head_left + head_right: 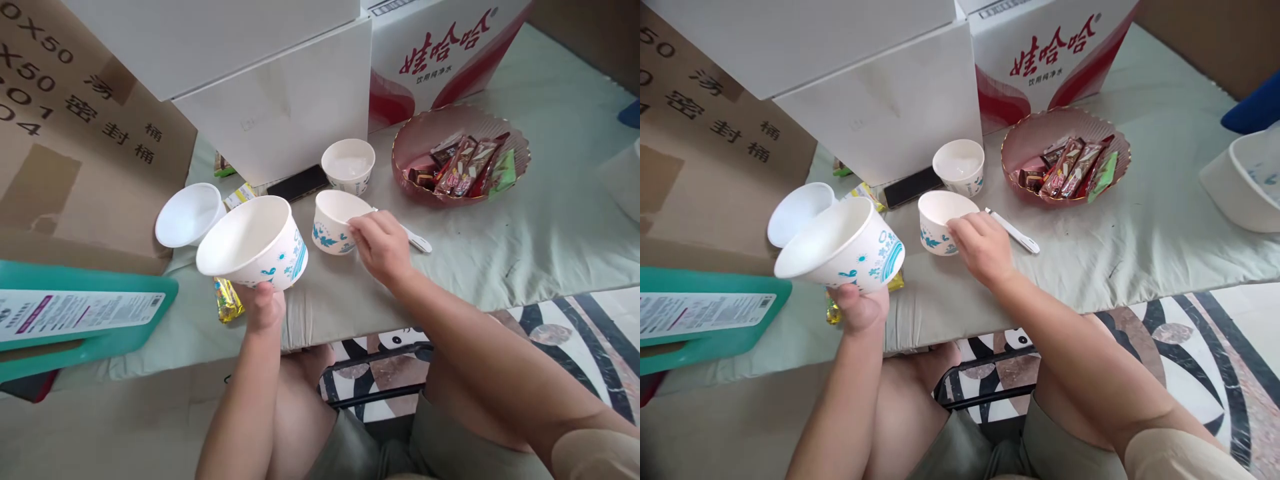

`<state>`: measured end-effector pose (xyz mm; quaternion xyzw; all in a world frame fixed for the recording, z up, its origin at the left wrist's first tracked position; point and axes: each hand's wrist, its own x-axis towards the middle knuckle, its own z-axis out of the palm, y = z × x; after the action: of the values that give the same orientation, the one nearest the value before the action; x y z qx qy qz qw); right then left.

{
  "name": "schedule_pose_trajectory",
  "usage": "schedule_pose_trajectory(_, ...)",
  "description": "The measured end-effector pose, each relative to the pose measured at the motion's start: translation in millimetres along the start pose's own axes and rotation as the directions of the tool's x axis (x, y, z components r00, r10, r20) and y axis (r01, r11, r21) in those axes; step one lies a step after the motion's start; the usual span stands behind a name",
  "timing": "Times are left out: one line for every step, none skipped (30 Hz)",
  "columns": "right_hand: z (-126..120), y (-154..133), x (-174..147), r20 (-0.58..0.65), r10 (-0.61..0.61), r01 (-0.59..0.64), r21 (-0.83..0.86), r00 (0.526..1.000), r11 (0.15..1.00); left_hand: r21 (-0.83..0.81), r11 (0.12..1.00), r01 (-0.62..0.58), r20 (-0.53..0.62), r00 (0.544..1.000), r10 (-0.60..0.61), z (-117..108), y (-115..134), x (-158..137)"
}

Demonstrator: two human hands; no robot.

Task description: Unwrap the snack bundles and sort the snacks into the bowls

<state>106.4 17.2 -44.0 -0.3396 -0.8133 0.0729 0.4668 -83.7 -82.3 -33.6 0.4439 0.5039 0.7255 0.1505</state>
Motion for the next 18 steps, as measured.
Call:
schedule_pose_trajectory(6.7, -0.4, -0.6, 0.085, -0.014, 0.015, -0.008, 0.996, 1.0, -0.022, 1.0, 0.002, -0.009, 1.0, -0.002, 3.4, 3.8, 0.7)
schedule_pose_trajectory(12.5, -1.0, -0.6, 0.159, -0.025, 0.025, -0.002, 0.987, 1.0, -0.039, 0.999, 0.001, -0.014, 1.0, -0.002, 6.8, 7.0, 1.0)
schedule_pose_trajectory(17.2, -1.9, -0.1, 0.219, -0.034, 0.031, 0.016, 0.975, 0.999, -0.051, 0.999, -0.001, -0.016, 1.0, 0.001, 9.7, 9.3, 0.9)
schedule_pose_trajectory(20.5, -2.9, 0.8, 0.258, -0.04, 0.03, 0.04, 0.965, 0.999, -0.058, 0.998, -0.002, -0.011, 1.0, 0.002, 12.2, 10.5, 0.6)
schedule_pose_trajectory(22.2, -4.0, 1.9, 0.273, -0.037, 0.021, 0.065, 0.961, 0.998, -0.061, 0.998, -0.002, -0.003, 1.0, 0.002, 14.2, 10.5, 0.1)
schedule_pose_trajectory(22.2, -5.1, 3.0, 0.263, -0.025, 0.001, 0.089, 0.965, 0.996, -0.061, 0.998, 0.0, 0.008, 1.0, 0.001, 15.6, 9.5, -0.5)
schedule_pose_trajectory(20.6, -6.1, 3.8, 0.235, -0.009, -0.02, 0.12, 0.972, 0.993, -0.057, 0.998, 0.002, 0.021, 1.0, -0.001, 16.3, 7.5, -1.2)
schedule_pose_trajectory(17.6, -6.6, 4.4, 0.196, 0.009, -0.042, 0.161, 0.98, 0.986, -0.046, 0.999, 0.005, 0.037, 0.999, -0.003, 16.5, 5.0, -2.1)
schedule_pose_trajectory(13.5, -6.7, 4.7, 0.154, 0.037, -0.069, 0.211, 0.987, 0.975, -0.027, 1.0, 0.009, 0.053, 0.999, -0.007, 16.2, 2.0, -3.2)
schedule_pose_trajectory(8.6, -6.3, 4.5, 0.119, 0.074, -0.104, 0.267, 0.99, 0.958, -0.002, 1.0, 0.014, 0.071, 0.997, -0.013, 15.5, -1.2, -4.7)
schedule_pose_trajectory(3.3, -5.5, 3.8, 0.094, 0.121, -0.145, 0.324, 0.988, 0.935, 0.028, 1.0, 0.015, 0.086, 0.996, -0.017, 14.6, -4.4, -6.4)
schedule_pose_trajectory(-2.2, -4.2, 2.8, 0.083, 0.175, -0.193, 0.375, 0.981, 0.907, 0.061, 0.998, 0.015, 0.104, 0.994, -0.021, 13.9, -7.4, -8.5)
schedule_pose_trajectory(-7.5, -2.7, 1.5, 0.084, 0.232, -0.245, 0.421, 0.969, 0.873, 0.09, 0.996, 0.012, 0.125, 0.992, -0.023, 13.7, -10.0, -11.0)
schedule_pose_trajectory(-12.7, -1.1, 0.0, 0.09, 0.286, -0.295, 0.462, 0.954, 0.836, 0.111, 0.994, 0.007, 0.147, 0.989, -0.023, 14.3, -12.0, -13.5)
schedule_pose_trajectory(-17.8, 0.7, -1.5, 0.097, 0.332, -0.334, 0.503, 0.938, 0.797, 0.123, 0.992, -0.001, 0.175, 0.984, -0.02, 16.3, -13.3, -16.2)
schedule_pose_trajectory(-22.9, 2.5, -2.8, 0.102, 0.369, -0.362, 0.545, 0.924, 0.756, 0.129, 0.992, -0.012, 0.209, 0.978, -0.015, 19.9, -13.7, -18.8)
schedule_pose_trajectory(-28.1, 4.4, -3.7, 0.105, 0.399, -0.381, 0.586, 0.911, 0.715, 0.136, 0.99, -0.024, 0.249, 0.968, -0.011, 25.3, -13.2, -21.2)
schedule_pose_trajectory(-33.3, 6.5, -4.2, 0.107, 0.421, -0.391, 0.623, 0.901, 0.677, 0.145, 0.989, -0.04, 0.294, 0.956, -0.004, 32.5, -11.7, -23.2)
